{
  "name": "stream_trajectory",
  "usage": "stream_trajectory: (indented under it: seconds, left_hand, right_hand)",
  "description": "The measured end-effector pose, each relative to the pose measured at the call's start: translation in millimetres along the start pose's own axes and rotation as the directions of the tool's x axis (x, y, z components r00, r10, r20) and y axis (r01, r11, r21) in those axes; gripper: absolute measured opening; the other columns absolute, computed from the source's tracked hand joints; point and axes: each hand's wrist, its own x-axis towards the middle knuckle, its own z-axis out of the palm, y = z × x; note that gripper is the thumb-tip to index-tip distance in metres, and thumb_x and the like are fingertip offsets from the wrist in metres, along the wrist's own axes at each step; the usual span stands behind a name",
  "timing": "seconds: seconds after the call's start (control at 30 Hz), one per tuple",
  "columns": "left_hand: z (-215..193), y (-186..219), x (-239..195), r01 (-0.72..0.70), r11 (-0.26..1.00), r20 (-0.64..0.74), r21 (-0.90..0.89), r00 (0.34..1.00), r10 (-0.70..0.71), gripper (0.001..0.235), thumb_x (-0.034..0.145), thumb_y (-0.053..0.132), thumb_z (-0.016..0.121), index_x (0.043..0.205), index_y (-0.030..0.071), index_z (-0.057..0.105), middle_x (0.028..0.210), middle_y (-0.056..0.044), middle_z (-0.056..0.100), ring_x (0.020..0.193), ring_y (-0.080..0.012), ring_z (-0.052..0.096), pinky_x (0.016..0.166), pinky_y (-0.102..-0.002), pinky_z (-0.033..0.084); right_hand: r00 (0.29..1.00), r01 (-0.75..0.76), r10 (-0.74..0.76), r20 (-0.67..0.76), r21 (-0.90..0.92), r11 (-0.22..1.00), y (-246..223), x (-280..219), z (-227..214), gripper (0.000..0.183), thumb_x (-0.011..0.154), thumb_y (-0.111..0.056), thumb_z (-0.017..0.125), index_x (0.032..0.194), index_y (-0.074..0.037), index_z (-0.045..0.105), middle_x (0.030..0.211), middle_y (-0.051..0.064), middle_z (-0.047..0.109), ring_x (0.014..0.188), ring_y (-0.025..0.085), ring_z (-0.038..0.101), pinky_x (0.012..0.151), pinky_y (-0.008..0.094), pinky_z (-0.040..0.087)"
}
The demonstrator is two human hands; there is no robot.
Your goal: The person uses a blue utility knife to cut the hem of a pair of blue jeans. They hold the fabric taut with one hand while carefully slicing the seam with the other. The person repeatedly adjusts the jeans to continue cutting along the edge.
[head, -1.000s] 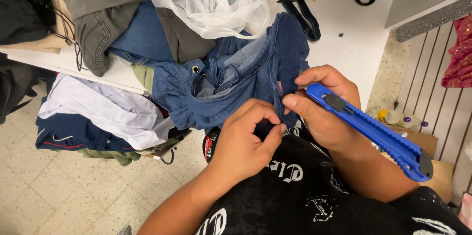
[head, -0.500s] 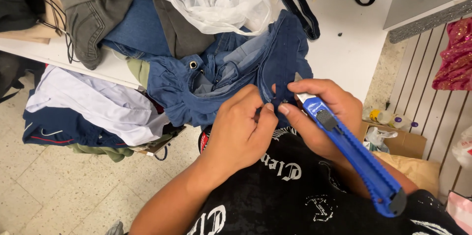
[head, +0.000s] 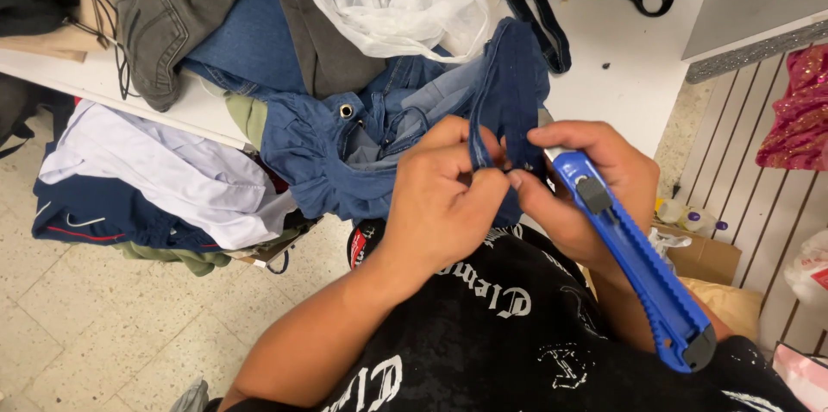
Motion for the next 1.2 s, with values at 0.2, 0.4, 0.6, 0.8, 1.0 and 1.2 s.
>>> stream_trajectory:
  seconds: [0.2, 0.4, 0.6, 0.8, 1.0, 1.2]
  left_hand:
    - [-5, 4, 5, 0.243, 0.961, 0.092, -0.136, 0.968, -0.232, 0.023, 0.084, 0.009, 0.055, 0.071, 0.013, 0.074, 0.088, 0.004, 0.071, 0.084, -0.0089, 0.07, 0.079, -0.024, 0.057]
    - [-7, 12, 5, 0.251, 0.934, 0.151, -0.253, 0.964, -0.218, 0.024, 0.095, 0.017, 0.057, 0.084, 0.01, 0.077, 0.101, 0.001, 0.07, 0.098, -0.0125, 0.066, 0.094, -0.027, 0.047]
    - [-10, 25, 7, 0.162, 0.929, 0.135, -0.332, 0.983, -0.124, 0.019, 0.09, 0.006, 0.057, 0.074, 0.008, 0.067, 0.088, 0.003, 0.062, 0.085, -0.0098, 0.059, 0.083, -0.025, 0.048]
    - [-9, 19, 3, 0.176, 0.918, 0.154, -0.355, 0.98, -0.128, 0.011, 0.082, 0.004, 0.069, 0.076, 0.012, 0.071, 0.092, 0.004, 0.065, 0.086, -0.0093, 0.061, 0.079, -0.024, 0.048]
    - [-15, 29, 3, 0.2, 0.88, 0.192, -0.43, 0.973, -0.127, 0.01, 0.084, -0.004, 0.063, 0.079, 0.002, 0.068, 0.096, -0.005, 0.063, 0.08, -0.0123, 0.065, 0.074, -0.023, 0.063]
    - [-20, 35, 4, 0.143, 0.937, 0.179, -0.319, 0.98, -0.089, 0.012, 0.084, 0.0, 0.061, 0.078, 0.005, 0.07, 0.091, 0.0, 0.064, 0.083, -0.0102, 0.061, 0.071, -0.024, 0.051]
  right_hand:
    - [0.959, 0.262, -0.269, -0.094, -0.075, 0.962, -1, 19, -2, 0.043, 0.086, -0.005, 0.09, 0.118, 0.005, 0.063, 0.112, 0.019, 0.072, 0.098, 0.024, 0.074, 0.088, 0.031, 0.061]
    - [0.857, 0.515, -0.483, -0.18, 0.285, 0.808, -2, -16, -9, 0.029, 0.103, -0.041, 0.058, 0.098, -0.013, 0.064, 0.089, 0.007, 0.063, 0.092, 0.034, 0.077, 0.083, 0.039, 0.069]
    - [0.816, 0.572, -0.578, -0.021, 0.176, 0.801, 9, -2, -5, 0.022, 0.099, -0.026, 0.057, 0.095, -0.007, 0.066, 0.091, 0.009, 0.05, 0.114, 0.042, 0.073, 0.11, 0.048, 0.062]
    - [0.779, 0.624, -0.609, -0.146, 0.094, 0.776, 30, -2, 0, 0.022, 0.101, -0.016, 0.057, 0.118, -0.004, 0.05, 0.094, 0.015, 0.051, 0.097, 0.042, 0.079, 0.081, 0.036, 0.068]
    - [0.721, 0.682, -0.686, -0.092, 0.27, 0.68, 36, 5, -5, 0.02, 0.092, -0.002, 0.068, 0.106, -0.002, 0.053, 0.094, 0.017, 0.058, 0.106, 0.042, 0.075, 0.098, 0.046, 0.069]
    - [0.704, 0.709, -0.706, -0.078, 0.143, 0.691, 22, 6, -5, 0.021, 0.094, 0.0, 0.068, 0.11, -0.004, 0.055, 0.095, 0.019, 0.06, 0.104, 0.04, 0.076, 0.095, 0.045, 0.071]
